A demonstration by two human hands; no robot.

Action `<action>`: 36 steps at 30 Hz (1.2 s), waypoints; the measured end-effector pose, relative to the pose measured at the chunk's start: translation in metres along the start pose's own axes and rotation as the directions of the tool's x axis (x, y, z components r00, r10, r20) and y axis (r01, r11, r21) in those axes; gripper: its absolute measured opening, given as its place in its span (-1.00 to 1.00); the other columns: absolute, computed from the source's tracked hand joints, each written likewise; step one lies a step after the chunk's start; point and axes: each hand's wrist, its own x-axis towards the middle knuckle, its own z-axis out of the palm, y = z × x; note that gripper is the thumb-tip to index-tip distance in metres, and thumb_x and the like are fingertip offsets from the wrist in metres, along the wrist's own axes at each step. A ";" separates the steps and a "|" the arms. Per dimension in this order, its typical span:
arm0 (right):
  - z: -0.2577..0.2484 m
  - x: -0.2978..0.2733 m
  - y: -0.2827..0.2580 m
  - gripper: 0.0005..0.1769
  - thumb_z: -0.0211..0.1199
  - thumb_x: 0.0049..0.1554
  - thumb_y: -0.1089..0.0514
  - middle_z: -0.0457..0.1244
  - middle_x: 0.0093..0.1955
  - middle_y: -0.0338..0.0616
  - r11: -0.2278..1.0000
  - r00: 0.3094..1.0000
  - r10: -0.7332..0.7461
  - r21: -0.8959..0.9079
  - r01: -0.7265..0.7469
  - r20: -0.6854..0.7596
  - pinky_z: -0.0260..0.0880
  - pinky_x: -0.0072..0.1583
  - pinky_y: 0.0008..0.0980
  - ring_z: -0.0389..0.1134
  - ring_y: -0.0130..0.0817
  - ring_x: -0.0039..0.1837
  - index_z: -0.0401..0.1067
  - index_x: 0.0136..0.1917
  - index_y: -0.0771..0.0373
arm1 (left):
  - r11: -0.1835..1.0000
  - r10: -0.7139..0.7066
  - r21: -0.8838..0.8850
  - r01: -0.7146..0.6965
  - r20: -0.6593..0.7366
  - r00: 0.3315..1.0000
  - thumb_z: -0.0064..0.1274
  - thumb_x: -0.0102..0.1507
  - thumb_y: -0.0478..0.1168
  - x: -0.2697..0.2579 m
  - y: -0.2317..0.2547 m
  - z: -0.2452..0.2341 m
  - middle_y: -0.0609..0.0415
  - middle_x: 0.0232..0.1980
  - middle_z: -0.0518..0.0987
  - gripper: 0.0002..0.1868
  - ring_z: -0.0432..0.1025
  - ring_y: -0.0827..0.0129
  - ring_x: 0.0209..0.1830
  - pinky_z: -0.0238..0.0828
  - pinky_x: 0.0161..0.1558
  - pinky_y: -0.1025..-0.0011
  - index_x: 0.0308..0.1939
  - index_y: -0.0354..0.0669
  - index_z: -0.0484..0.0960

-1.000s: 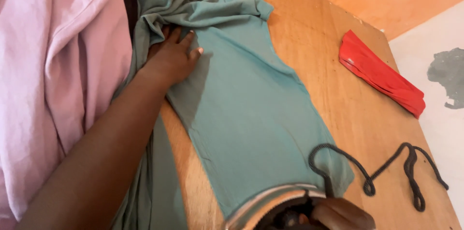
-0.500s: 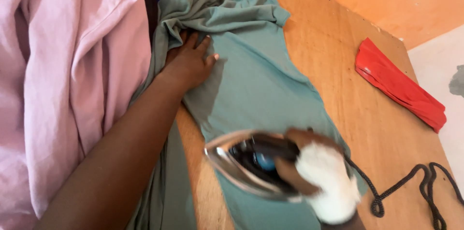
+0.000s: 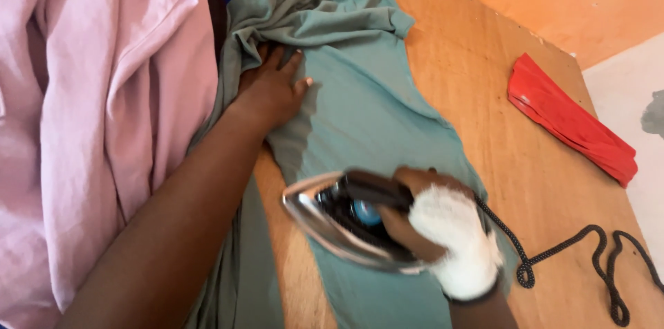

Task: The person irons a pair of light green pants laid on a wooden table. They move the iron back and forth across the fabric, smoothing out wrinkles while holding the garment in place with the other hand.

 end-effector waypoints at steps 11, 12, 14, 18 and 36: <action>0.021 -0.155 0.052 -0.65 0.51 -0.02 -0.09 0.32 -0.37 -0.20 0.998 0.975 -0.053 -0.038 0.046 -0.217 0.40 -0.25 -0.29 0.42 -0.27 -0.31 0.43 -0.39 0.09 | 0.998 0.031 0.052 -0.029 -0.024 0.999 -0.30 0.39 0.22 -0.002 -0.008 0.000 -0.05 0.65 -0.06 -0.29 -0.25 -0.04 0.65 -0.12 0.48 -0.04 0.58 0.10 0.14; 0.025 -0.166 0.057 -0.67 0.51 -0.03 -0.09 0.33 -0.36 -0.20 0.998 0.961 -0.044 -0.062 0.028 -0.274 0.41 -0.23 -0.29 0.42 -0.27 -0.30 0.44 -0.37 0.08 | 0.998 0.041 0.054 -0.040 -0.027 0.999 -0.29 0.39 0.22 -0.002 -0.009 0.000 -0.06 0.65 -0.05 -0.29 -0.24 -0.05 0.65 -0.10 0.48 -0.04 0.58 0.08 0.14; 0.028 -0.183 0.073 -0.70 0.50 -0.06 -0.11 0.34 -0.35 -0.19 0.993 0.964 0.036 -0.100 -0.064 -0.262 0.42 -0.20 -0.29 0.43 -0.27 -0.27 0.47 -0.33 0.07 | 0.998 0.042 0.055 -0.040 -0.028 0.999 -0.29 0.39 0.23 -0.003 -0.010 0.001 -0.07 0.66 -0.04 -0.28 -0.23 -0.05 0.65 -0.09 0.48 -0.02 0.58 0.07 0.15; 0.026 -0.198 0.109 -0.72 0.49 -0.10 -0.13 0.38 -0.32 -0.18 0.954 0.961 0.204 -0.183 -0.238 -0.188 0.45 -0.13 -0.28 0.45 -0.26 -0.21 0.53 -0.25 0.03 | 0.995 0.061 0.080 -0.057 -0.045 0.997 -0.27 0.39 0.24 -0.001 -0.009 0.001 -0.10 0.65 -0.05 -0.27 -0.24 -0.06 0.64 -0.14 0.49 -0.02 0.57 0.06 0.15; -0.028 0.006 0.116 -0.80 0.46 0.07 0.18 0.35 -0.25 0.07 0.927 0.893 0.273 -0.149 -0.343 -0.357 0.33 -0.05 -0.24 0.38 -0.09 -0.14 0.49 -0.27 0.30 | 0.999 0.037 0.028 -0.037 -0.014 0.999 -0.24 0.36 0.24 -0.005 -0.005 -0.006 -0.09 0.65 -0.07 -0.25 -0.25 -0.05 0.64 -0.16 0.48 -0.05 0.57 0.08 0.13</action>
